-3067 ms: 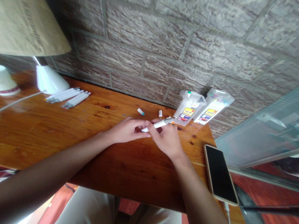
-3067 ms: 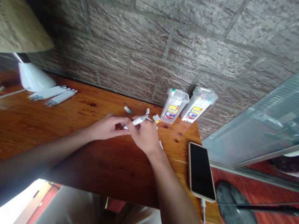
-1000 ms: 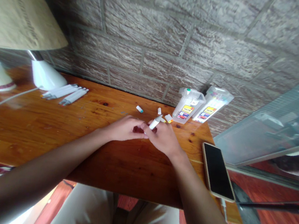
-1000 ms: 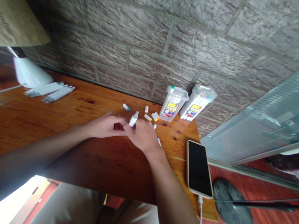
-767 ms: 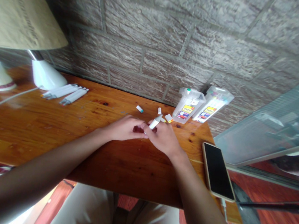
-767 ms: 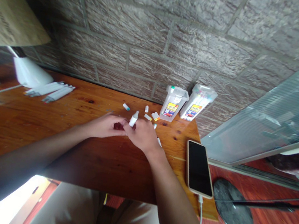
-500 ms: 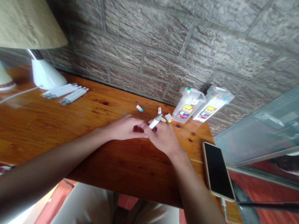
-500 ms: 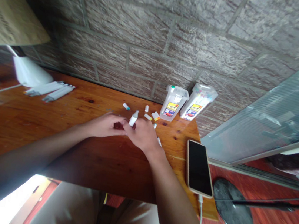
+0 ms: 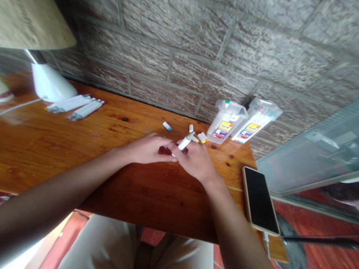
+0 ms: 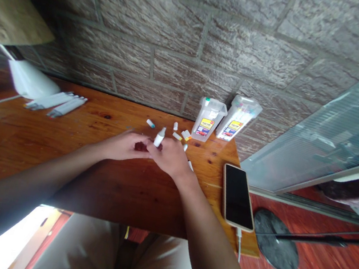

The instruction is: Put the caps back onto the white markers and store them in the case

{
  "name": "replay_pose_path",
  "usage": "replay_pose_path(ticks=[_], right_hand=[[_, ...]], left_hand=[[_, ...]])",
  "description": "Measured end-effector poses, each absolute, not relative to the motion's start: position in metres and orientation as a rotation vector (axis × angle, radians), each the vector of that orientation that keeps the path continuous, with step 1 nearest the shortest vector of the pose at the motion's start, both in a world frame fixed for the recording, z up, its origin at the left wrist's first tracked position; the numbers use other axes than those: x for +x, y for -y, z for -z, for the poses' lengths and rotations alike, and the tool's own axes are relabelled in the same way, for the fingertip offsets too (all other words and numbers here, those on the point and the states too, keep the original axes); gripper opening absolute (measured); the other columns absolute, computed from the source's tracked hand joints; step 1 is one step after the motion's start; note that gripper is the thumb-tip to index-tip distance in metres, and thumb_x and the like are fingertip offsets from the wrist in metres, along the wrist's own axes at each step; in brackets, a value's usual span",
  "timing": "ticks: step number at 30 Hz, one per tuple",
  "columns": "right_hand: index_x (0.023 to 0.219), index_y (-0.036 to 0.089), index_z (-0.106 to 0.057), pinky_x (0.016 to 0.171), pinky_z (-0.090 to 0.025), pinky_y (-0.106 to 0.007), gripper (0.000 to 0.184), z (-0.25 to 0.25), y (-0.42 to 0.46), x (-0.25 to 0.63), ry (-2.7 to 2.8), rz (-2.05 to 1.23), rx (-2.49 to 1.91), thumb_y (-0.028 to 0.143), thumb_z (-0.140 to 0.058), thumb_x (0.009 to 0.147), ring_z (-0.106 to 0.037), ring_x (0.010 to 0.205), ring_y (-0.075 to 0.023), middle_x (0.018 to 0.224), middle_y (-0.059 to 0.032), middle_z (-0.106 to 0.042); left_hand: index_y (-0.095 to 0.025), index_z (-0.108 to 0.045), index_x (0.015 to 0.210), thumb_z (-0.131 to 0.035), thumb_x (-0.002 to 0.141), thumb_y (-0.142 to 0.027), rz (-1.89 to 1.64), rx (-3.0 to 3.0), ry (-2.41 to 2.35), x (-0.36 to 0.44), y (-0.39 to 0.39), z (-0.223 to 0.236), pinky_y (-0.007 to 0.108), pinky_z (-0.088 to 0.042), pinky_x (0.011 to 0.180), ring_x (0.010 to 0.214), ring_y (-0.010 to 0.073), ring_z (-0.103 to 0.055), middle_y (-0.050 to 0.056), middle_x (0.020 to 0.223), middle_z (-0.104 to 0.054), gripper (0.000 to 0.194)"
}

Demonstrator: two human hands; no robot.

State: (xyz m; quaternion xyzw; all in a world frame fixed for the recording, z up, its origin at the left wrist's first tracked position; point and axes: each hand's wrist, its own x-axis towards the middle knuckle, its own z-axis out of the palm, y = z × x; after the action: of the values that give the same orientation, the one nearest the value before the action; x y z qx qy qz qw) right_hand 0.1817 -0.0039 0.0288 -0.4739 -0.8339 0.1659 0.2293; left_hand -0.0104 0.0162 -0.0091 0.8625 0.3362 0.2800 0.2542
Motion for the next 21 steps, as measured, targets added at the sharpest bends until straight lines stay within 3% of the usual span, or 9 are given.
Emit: replay_pose_path(ticks=[10,21], right_hand=[[0.068,0.017,-0.064,0.067,-0.04,-0.022,0.036,-0.0288,0.0042,0.1804,2.305,-0.446,-1.331,0.037,-0.055,0.096,-0.06,0.068,-0.0125,0.069,-0.003,-0.067],[0.074,0.016,-0.068,0.069,-0.041,-0.023,0.035,-0.0277,0.0054,0.1805,2.289,-0.5,-1.319,0.039,-0.052,0.096,-0.062,0.071,-0.0134,0.074,-0.0047,-0.07]], left_hand=[[-0.015,-0.065,0.078,-0.064,0.087,-0.04,-0.77,2.388,-0.924,-0.0104,-0.0162,0.0105,0.021,-0.041,0.061,0.062,0.0104,-0.058,0.0,0.072,-0.069,0.027],[-0.014,-0.066,0.077,-0.064,0.086,-0.043,-0.772,2.4,-0.934,-0.0105,-0.0172,0.0114,0.021,-0.04,0.059,0.06,0.0113,-0.058,0.001,0.07,-0.068,0.031]])
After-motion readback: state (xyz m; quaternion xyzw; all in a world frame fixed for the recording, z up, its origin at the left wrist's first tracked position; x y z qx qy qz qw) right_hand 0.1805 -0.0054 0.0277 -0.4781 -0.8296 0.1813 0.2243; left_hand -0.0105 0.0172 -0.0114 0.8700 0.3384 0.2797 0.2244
